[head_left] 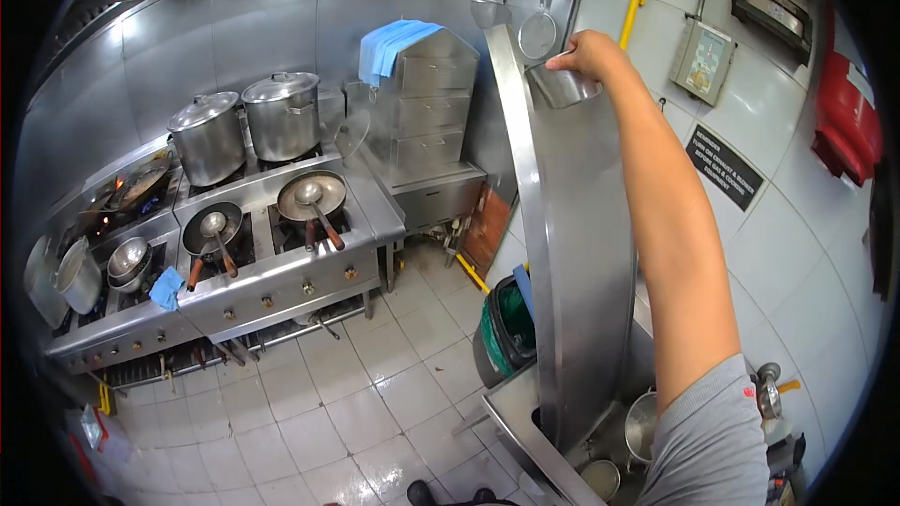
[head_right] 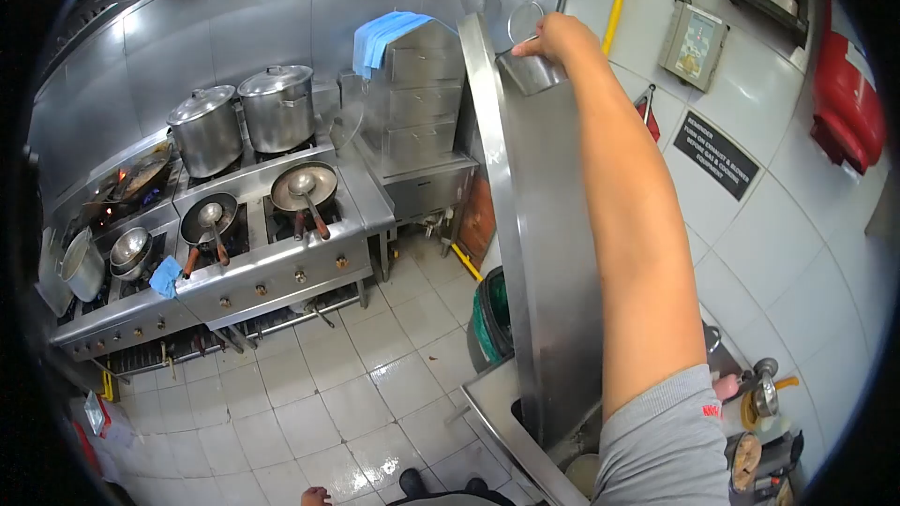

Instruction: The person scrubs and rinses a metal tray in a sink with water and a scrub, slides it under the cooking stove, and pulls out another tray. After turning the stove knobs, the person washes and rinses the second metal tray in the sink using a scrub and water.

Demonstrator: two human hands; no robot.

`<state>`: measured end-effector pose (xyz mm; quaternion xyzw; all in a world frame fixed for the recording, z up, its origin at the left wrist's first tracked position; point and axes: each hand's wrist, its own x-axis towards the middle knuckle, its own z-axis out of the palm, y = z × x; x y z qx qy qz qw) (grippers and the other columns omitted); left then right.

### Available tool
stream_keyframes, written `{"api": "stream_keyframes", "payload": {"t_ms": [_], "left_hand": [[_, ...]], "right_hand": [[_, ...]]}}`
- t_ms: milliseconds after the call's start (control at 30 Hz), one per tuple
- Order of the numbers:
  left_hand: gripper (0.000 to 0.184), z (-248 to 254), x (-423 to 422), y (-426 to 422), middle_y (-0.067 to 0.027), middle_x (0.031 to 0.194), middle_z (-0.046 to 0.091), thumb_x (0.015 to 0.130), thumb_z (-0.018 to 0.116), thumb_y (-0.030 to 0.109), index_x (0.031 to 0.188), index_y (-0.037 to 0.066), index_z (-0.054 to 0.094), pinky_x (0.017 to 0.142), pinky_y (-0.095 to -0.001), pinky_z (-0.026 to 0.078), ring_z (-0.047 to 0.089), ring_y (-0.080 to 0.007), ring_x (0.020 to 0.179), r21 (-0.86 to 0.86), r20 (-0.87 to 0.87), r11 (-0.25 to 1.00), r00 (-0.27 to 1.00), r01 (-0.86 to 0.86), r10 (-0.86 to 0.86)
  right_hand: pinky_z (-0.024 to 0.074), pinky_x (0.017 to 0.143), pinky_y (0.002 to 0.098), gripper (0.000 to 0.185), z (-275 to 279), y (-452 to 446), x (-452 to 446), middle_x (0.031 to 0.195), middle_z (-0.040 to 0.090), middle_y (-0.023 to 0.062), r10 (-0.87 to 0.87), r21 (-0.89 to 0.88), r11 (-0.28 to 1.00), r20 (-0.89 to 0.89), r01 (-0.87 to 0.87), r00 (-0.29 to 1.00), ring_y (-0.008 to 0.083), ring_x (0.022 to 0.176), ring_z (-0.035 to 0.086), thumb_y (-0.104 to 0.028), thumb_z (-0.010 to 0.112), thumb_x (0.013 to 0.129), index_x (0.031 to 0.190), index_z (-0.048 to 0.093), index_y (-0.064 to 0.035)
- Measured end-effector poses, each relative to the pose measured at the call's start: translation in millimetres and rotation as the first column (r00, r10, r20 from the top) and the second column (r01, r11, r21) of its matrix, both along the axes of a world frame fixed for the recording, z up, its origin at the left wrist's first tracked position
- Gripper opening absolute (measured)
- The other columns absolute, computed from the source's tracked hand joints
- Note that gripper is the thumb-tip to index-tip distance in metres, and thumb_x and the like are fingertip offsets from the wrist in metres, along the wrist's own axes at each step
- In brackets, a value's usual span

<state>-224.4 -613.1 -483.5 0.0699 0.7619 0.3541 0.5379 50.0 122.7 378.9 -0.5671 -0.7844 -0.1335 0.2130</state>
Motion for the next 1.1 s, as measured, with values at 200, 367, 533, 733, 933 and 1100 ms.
{"api": "stream_keyframes", "payload": {"t_ms": [200, 367, 533, 733, 933, 1100], "left_hand": [[0.029, 23, 0, 45, -0.0127, 0.089, 0.065, 0.087, 0.060, 0.021, 0.111, 0.006, 0.055, 0.046, -0.0385, 0.048, 0.060, -0.0255, 0.055, -0.032, 0.058, 0.994, 0.992, -0.107, 0.109], [0.029, 34, 38, 40, -0.0129, 0.092, 0.066, 0.088, 0.060, 0.024, 0.111, 0.006, 0.056, 0.049, -0.0375, 0.049, 0.062, -0.0253, 0.060, -0.060, 0.030, 0.996, 0.997, -0.067, 0.069], [0.028, 52, 99, 10, -0.0108, 0.094, 0.067, 0.089, 0.058, 0.026, 0.111, 0.008, 0.056, 0.052, -0.0361, 0.050, 0.064, -0.0242, 0.065, -0.089, -0.020, 0.995, 0.999, -0.048, 0.047], [0.029, 55, 161, -46, -0.0068, 0.083, 0.067, 0.091, 0.059, 0.029, 0.112, 0.010, 0.056, 0.054, -0.0354, 0.051, 0.062, -0.0210, 0.062, -0.132, 0.030, 0.991, 1.000, 0.005, -0.001], [0.034, 63, 185, -40, -0.0143, 0.093, 0.070, 0.086, 0.062, 0.030, 0.104, 0.002, 0.065, 0.075, -0.0358, 0.053, 0.067, -0.0255, 0.082, -0.130, -0.445, 0.936, 0.824, 0.328, -0.351], [0.035, 137, 219, 79, -0.0197, 0.110, 0.065, 0.083, 0.065, 0.022, 0.112, 0.004, 0.064, 0.090, -0.0380, 0.049, 0.062, -0.0336, 0.105, 0.190, -0.662, 0.829, 0.692, 0.527, -0.288]], "right_hand": [[0.0506, 0.077, 0.0415, 0.065, -65, -48, 50, 0.095, 0.068, 0.0145, 0.111, 0.004, 0.994, 0.124, -0.113, 0.986, 0.0316, 0.092, 0.065, -0.056, 0.083, 0.059, 0.098, 0.066, -0.0068], [0.0502, 0.075, 0.0435, 0.063, -115, -97, 85, 0.090, 0.068, 0.0170, 0.225, -0.043, 0.974, 0.200, -0.221, 0.954, 0.0351, 0.090, 0.064, -0.057, 0.082, 0.057, 0.092, 0.067, -0.0070], [0.0501, 0.073, 0.0444, 0.061, -177, -134, 126, 0.085, 0.068, 0.0156, 0.272, -0.181, 0.951, 0.099, -0.251, 0.957, 0.0359, 0.085, 0.065, -0.056, 0.082, 0.056, 0.090, 0.067, -0.0074], [0.0503, 0.074, 0.0441, 0.058, -284, -184, 188, 0.088, 0.068, 0.0139, 0.356, -0.280, 0.907, 0.114, -0.314, 0.927, 0.0345, 0.088, 0.065, -0.056, 0.081, 0.059, 0.091, 0.067, -0.0092], [0.0525, 0.073, 0.0433, 0.049, -382, -253, 247, 0.085, 0.070, 0.0125, 0.407, -0.468, 0.832, 0.149, -0.298, 0.901, 0.0326, 0.086, 0.067, -0.049, 0.081, 0.058, 0.086, 0.071, -0.0096], [0.0523, 0.080, 0.0424, 0.050, -490, -316, 304, 0.105, 0.064, 0.0142, 0.347, -0.587, 0.786, 0.157, -0.195, 0.925, 0.0326, 0.095, 0.065, -0.047, 0.082, 0.058, 0.091, 0.070, -0.0114]]}}
